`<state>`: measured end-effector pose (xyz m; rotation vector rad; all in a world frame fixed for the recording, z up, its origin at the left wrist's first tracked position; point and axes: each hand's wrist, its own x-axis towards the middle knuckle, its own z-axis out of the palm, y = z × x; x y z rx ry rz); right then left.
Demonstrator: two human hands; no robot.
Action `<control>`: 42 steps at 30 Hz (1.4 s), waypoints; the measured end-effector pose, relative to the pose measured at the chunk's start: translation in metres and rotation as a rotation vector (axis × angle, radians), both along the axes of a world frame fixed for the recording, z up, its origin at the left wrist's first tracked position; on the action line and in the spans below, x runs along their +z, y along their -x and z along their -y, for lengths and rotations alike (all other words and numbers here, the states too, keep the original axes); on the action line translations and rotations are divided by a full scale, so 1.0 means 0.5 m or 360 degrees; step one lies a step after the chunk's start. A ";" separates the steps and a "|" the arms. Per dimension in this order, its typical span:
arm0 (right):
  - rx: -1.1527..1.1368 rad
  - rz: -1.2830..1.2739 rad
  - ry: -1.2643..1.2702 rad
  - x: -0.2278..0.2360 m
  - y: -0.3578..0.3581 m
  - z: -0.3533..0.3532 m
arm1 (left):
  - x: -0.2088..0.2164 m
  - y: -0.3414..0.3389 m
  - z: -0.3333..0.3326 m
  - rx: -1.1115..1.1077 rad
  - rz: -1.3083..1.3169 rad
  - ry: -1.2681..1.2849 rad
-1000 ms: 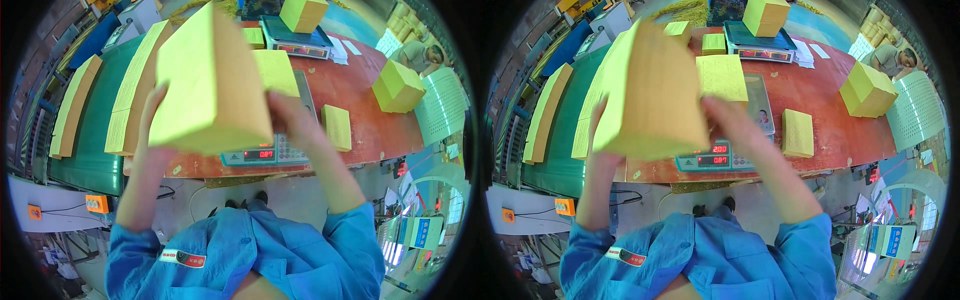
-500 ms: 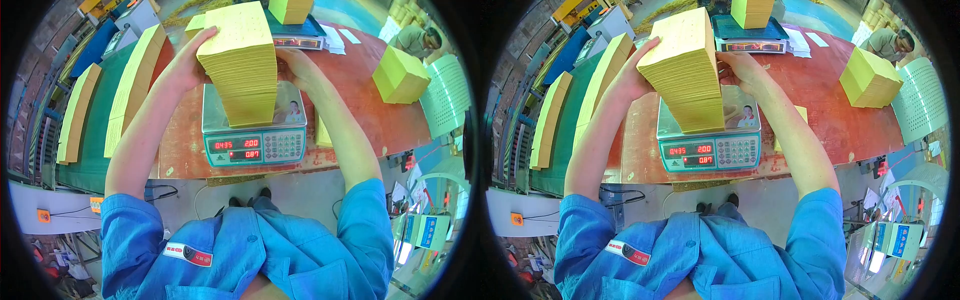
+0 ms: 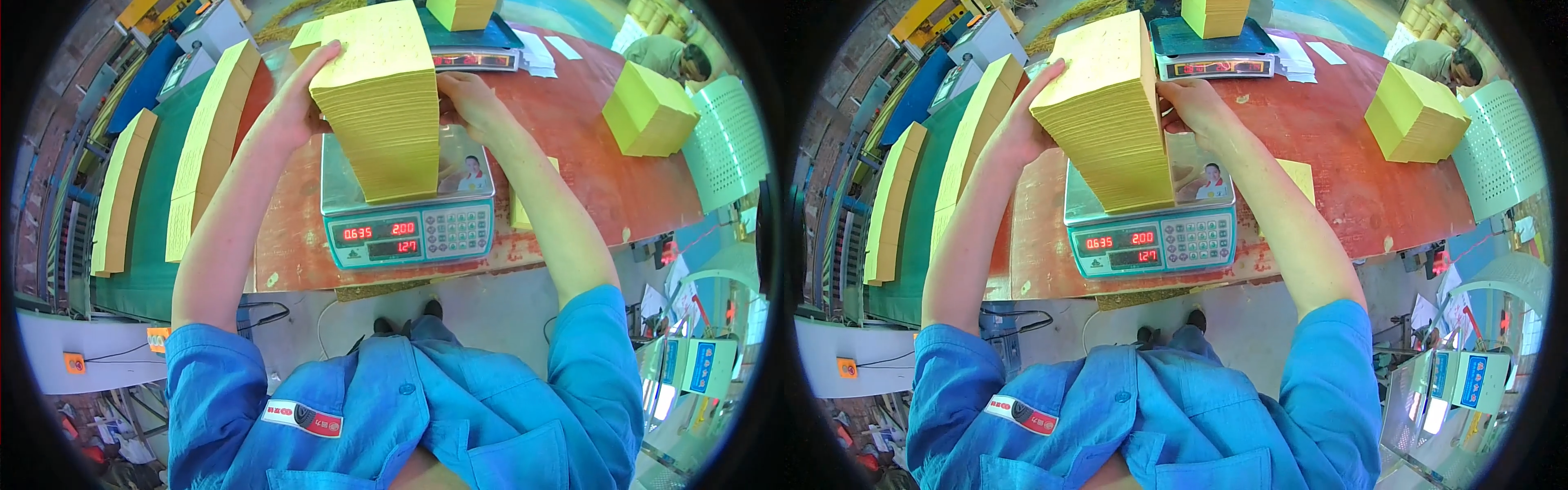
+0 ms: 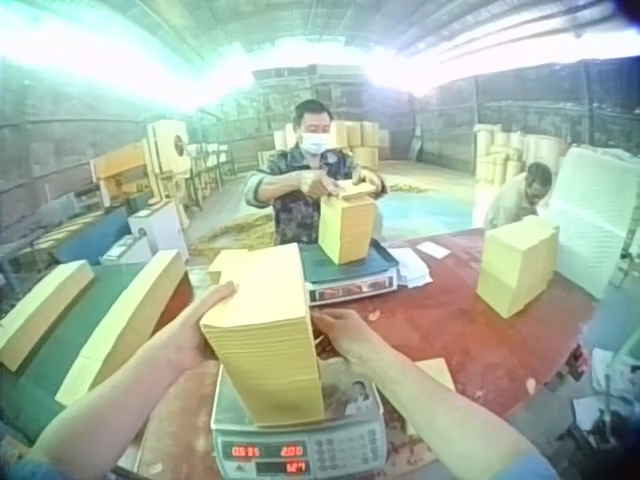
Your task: The recorder weighs stacks of yellow paper sheets on a digital scale and stacks them on a table in a workshop.
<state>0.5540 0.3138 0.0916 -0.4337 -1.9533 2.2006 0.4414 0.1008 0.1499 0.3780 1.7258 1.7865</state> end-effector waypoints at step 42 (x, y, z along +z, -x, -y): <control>-0.0939 0.0539 -0.2508 -0.433 -0.577 -0.347 | -0.559 -0.282 0.542 0.0452 -0.1660 0.2002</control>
